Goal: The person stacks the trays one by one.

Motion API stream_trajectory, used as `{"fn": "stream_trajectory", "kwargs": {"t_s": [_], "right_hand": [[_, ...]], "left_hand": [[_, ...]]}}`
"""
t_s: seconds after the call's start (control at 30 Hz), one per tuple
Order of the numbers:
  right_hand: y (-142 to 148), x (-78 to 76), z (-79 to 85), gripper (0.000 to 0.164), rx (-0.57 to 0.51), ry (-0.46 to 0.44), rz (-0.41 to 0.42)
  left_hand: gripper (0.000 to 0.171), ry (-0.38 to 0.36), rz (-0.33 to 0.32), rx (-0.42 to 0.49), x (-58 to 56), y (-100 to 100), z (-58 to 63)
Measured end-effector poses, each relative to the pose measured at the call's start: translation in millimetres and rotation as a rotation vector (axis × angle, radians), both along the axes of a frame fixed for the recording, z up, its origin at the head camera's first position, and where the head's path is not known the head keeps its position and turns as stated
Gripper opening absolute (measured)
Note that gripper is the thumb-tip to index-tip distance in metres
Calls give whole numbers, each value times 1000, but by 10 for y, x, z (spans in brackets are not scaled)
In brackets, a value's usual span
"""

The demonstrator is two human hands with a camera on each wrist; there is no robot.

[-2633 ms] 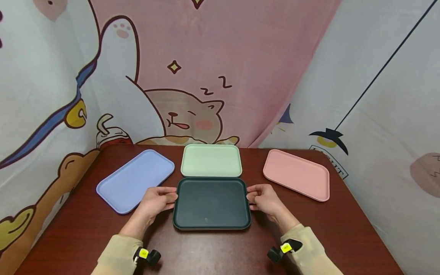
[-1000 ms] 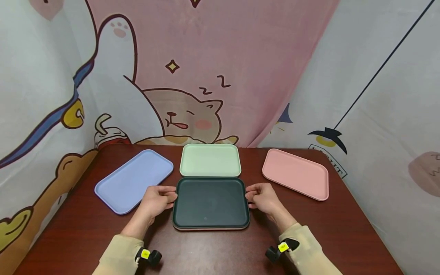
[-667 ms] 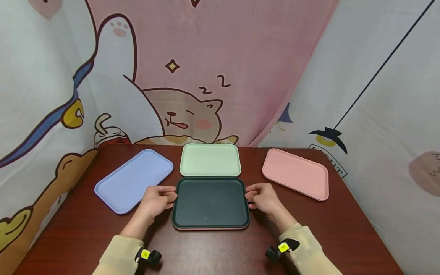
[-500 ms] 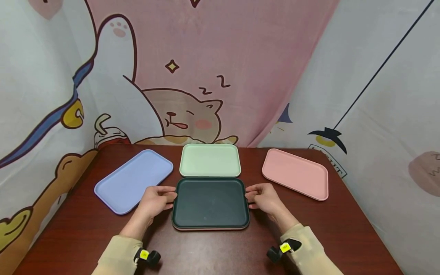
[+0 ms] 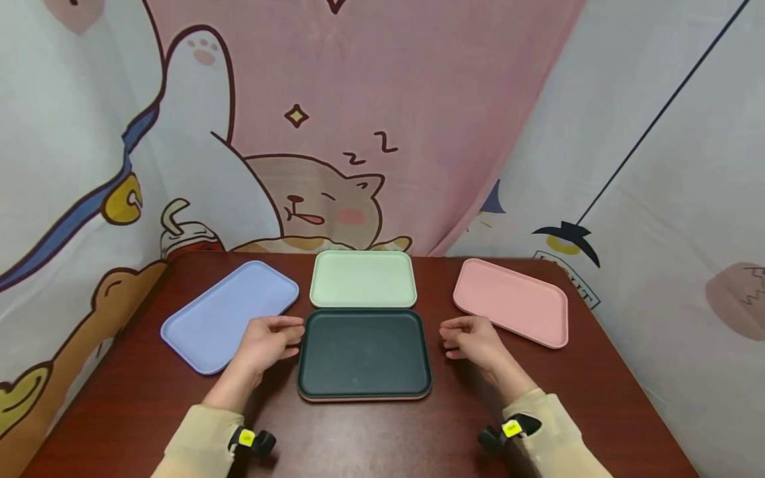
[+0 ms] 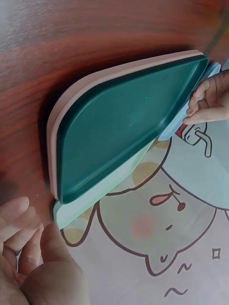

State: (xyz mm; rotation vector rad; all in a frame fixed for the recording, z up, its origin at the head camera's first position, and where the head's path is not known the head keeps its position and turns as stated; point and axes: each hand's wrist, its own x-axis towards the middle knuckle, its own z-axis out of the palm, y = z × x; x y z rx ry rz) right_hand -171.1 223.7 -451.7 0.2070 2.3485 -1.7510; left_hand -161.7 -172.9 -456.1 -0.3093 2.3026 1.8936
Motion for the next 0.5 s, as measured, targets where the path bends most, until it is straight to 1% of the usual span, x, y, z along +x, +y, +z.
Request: {"fn": "stream_trajectory", "kwargs": {"t_s": [0.23,0.5], "right_hand": [[164,15,65,31,-6,8,-9],[338,23,157,33,-11,25,-37]], "left_hand": [[33,7,-26,-15,-64,70,97],[34,34,-60,0,-166,241,199]]}}
